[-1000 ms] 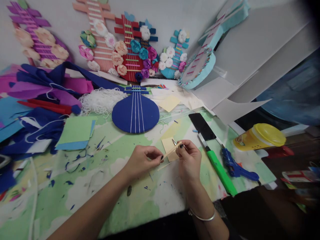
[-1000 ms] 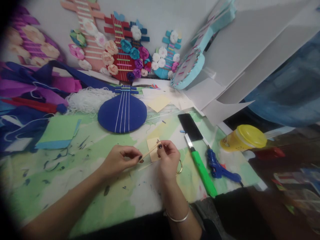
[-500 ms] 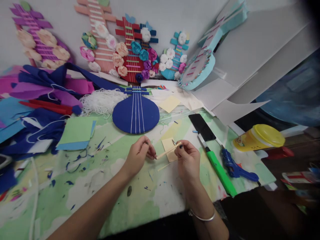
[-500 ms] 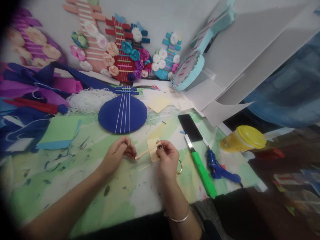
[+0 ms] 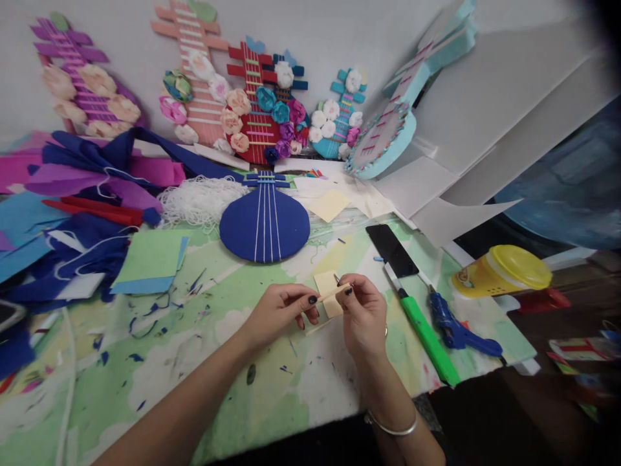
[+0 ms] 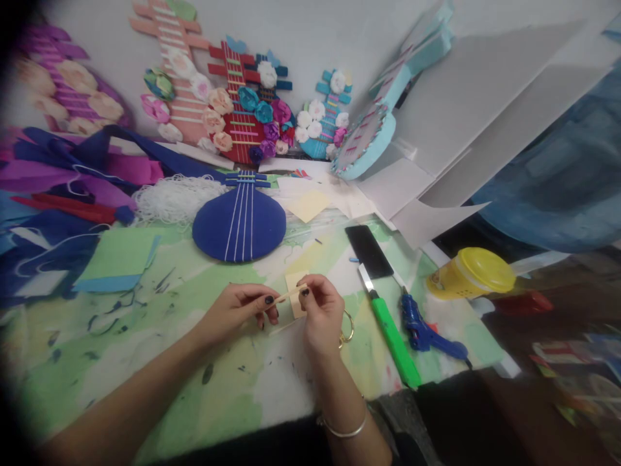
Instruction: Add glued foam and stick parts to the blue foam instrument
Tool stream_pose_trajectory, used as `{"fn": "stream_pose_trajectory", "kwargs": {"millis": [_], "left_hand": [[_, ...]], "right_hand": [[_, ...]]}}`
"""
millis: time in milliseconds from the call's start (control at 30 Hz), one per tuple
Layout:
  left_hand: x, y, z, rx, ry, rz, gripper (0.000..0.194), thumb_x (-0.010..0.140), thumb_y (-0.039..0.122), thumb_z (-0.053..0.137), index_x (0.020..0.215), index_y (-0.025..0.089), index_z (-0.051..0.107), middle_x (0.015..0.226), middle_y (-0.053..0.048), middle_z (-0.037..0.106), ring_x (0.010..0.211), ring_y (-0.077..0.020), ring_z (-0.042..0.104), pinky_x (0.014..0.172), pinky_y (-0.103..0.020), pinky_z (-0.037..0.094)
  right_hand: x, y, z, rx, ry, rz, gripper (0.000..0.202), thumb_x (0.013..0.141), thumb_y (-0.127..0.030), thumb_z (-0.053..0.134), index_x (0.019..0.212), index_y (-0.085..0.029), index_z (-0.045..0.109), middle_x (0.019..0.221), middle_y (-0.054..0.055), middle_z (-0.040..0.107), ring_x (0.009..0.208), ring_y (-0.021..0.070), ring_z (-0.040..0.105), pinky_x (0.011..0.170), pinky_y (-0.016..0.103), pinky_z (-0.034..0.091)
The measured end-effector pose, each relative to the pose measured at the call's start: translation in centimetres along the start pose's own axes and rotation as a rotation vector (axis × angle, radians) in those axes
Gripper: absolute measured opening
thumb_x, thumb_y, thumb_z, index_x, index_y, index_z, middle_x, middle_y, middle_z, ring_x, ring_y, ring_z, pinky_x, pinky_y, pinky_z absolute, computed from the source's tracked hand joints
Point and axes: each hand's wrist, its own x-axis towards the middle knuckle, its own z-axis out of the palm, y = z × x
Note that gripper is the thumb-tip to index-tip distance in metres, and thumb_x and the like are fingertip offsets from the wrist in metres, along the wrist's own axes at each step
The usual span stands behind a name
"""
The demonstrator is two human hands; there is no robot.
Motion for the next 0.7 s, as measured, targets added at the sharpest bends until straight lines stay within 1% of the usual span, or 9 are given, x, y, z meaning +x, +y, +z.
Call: {"fn": "stream_pose_trajectory", "kwargs": {"millis": [133,233,300,400,500,567,633,700], "left_hand": [[-0.29,0.08,0.2,0.0,-0.093,-0.032,0.025,0.085,0.033,0.051,0.087,0.015,0.068,0.059,-0.002,0.061,0.053,-0.0095,0.054,0.051,-0.021,0.043],[-0.46,0.11,0.33,-0.03,-0.176,-0.039,0.025,0.085,0.032,0.05,0.095,0.016,0.067,0.058,0.0,0.059,0.052,-0.0093,0.052,0.05,-0.021,0.041],[-0.59,0.24,0.33,-0.065,-0.249,-0.053,0.027,0.086,0.032,0.05,0.102,0.017,0.065,0.058,-0.001,0.061,0.053,-0.0098,0.053,0.052,-0.022,0.041],[-0.78,0.51,0.25,-0.119,-0.325,-0.082,0.026,0.085,0.031,0.052,0.104,0.017,0.065,0.065,-0.005,0.067,0.06,-0.0122,0.059,0.061,-0.025,0.044],[-0.79,0.61,0.19,-0.136,-0.305,-0.089,0.022,0.084,0.031,0.055,0.095,0.016,0.067,0.073,-0.007,0.07,0.068,-0.0146,0.062,0.065,-0.026,0.044],[-0.61,0.57,0.15,-0.103,-0.261,-0.047,0.02,0.082,0.031,0.056,0.085,0.015,0.068,0.076,-0.008,0.069,0.069,-0.0152,0.06,0.065,-0.026,0.044],[-0.32,0.49,0.01,-0.029,-0.178,0.051,0.019,0.081,0.031,0.058,0.078,0.015,0.069,0.079,-0.007,0.066,0.072,-0.0155,0.058,0.067,-0.027,0.044],[-0.02,0.45,-0.28,0.058,-0.058,0.177,0.018,0.08,0.029,0.058,0.075,0.017,0.07,0.081,-0.006,0.063,0.077,-0.016,0.056,0.072,-0.028,0.043]], "right_hand": [[-0.09,-0.12,0.17,-0.002,-0.043,0.03,0.011,0.076,-0.029,0.065,0.076,-0.02,0.059,0.065,-0.003,0.048,0.053,0.0096,0.04,0.05,0.024,0.03],[-0.22,-0.22,0.25,-0.02,-0.055,-0.017,0.01,0.076,-0.029,0.064,0.076,-0.02,0.059,0.064,-0.003,0.047,0.055,0.0101,0.041,0.051,0.023,0.031],[-0.3,-0.32,0.29,-0.029,-0.075,-0.047,0.01,0.077,-0.028,0.064,0.074,-0.019,0.059,0.065,-0.002,0.048,0.056,0.0102,0.041,0.052,0.023,0.032],[-0.36,-0.41,0.34,-0.039,-0.136,-0.021,0.01,0.076,-0.027,0.064,0.071,-0.019,0.06,0.065,-0.002,0.049,0.058,0.0104,0.042,0.053,0.024,0.033],[-0.38,-0.36,0.36,-0.049,-0.158,0.052,0.009,0.075,-0.027,0.064,0.073,-0.019,0.062,0.062,-0.002,0.05,0.054,0.0098,0.042,0.051,0.024,0.032],[-0.36,-0.27,0.34,-0.075,-0.145,0.07,0.009,0.075,-0.028,0.065,0.074,-0.019,0.064,0.063,-0.002,0.052,0.053,0.0102,0.043,0.05,0.024,0.032],[-0.32,-0.18,0.29,-0.133,-0.121,0.032,0.011,0.076,-0.029,0.064,0.078,-0.02,0.068,0.069,0.0,0.057,0.055,0.0105,0.044,0.05,0.024,0.033],[-0.27,-0.16,0.28,-0.2,-0.1,-0.007,0.016,0.08,-0.031,0.06,0.086,-0.02,0.071,0.077,0.002,0.06,0.054,0.0094,0.043,0.051,0.024,0.034]]}}
